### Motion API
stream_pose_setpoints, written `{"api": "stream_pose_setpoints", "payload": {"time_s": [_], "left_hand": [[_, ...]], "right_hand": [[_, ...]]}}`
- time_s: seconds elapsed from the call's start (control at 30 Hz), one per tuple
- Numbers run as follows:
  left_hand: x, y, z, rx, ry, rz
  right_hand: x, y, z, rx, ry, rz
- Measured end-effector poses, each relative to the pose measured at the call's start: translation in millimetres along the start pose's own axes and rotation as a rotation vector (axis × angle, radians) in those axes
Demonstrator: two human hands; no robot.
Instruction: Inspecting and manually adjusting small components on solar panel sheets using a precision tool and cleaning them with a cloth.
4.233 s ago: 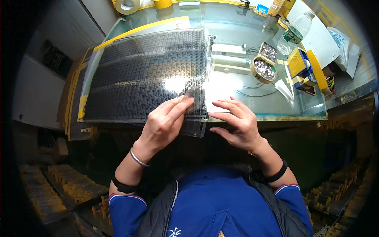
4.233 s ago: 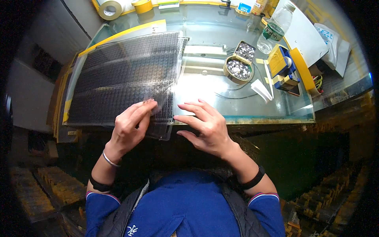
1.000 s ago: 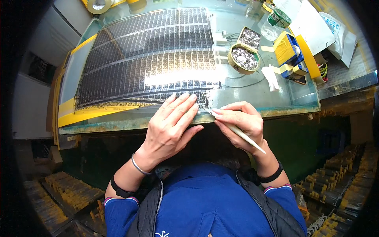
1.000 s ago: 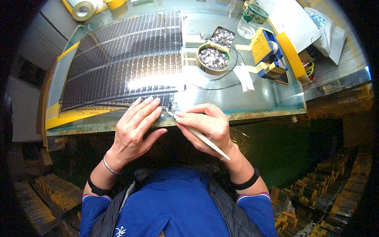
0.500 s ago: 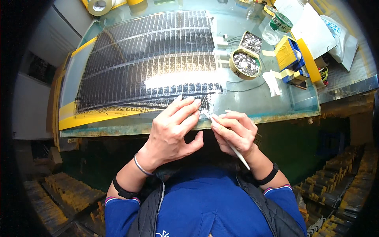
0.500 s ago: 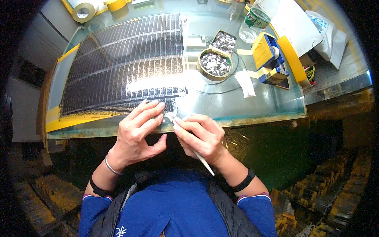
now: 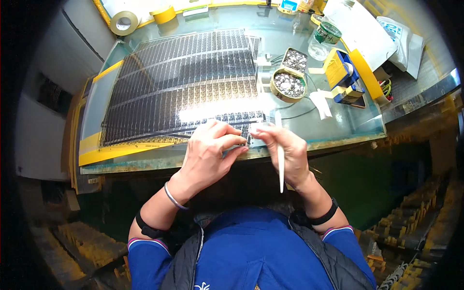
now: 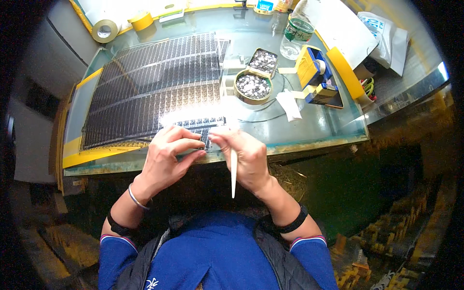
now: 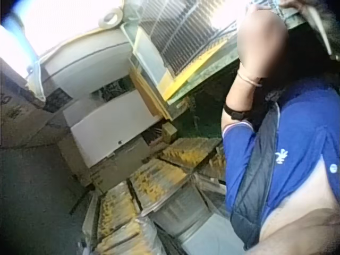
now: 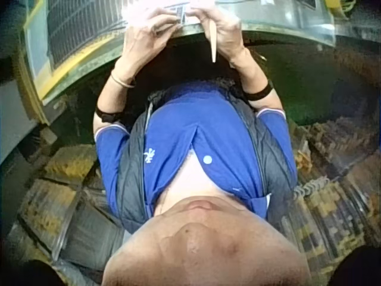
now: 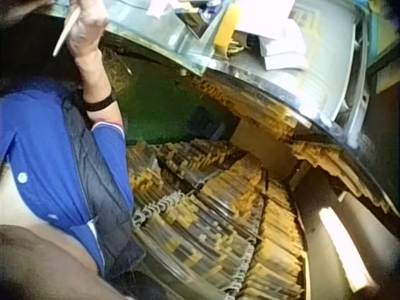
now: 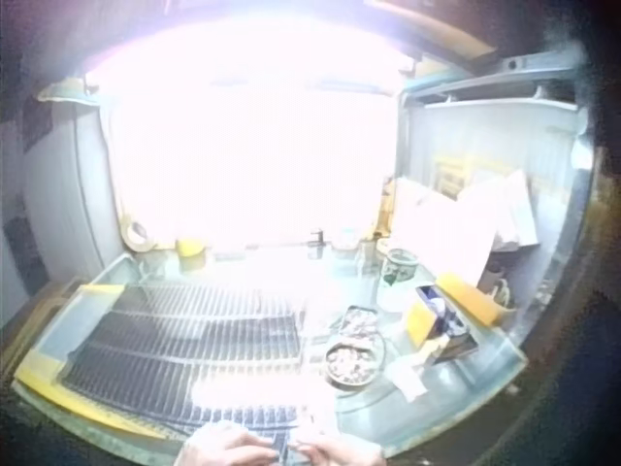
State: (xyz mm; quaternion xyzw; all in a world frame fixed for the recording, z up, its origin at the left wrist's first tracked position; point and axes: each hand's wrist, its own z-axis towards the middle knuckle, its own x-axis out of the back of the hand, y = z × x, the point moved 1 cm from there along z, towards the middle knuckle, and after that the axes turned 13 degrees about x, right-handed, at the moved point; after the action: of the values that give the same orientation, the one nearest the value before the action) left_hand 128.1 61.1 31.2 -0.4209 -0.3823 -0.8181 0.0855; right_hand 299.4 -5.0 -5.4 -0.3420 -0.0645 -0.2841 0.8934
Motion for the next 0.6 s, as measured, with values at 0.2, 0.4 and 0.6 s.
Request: {"api": "stream_pose_setpoints", "payload": {"time_s": [0.2, 0.4, 0.6], "left_hand": [[-6, 6, 6, 0.065, -0.134, -0.082], [-19, 1, 6, 0.011, -0.01, -0.034], [-4, 0, 4, 0.545, -0.174, -1.003]], "right_hand": [[0, -2, -1, 0.137, -0.07, -0.164], [2, -8, 1, 0.159, -0.137, -0.264], [3, -13, 5, 0.023, -0.002, -0.045]]}}
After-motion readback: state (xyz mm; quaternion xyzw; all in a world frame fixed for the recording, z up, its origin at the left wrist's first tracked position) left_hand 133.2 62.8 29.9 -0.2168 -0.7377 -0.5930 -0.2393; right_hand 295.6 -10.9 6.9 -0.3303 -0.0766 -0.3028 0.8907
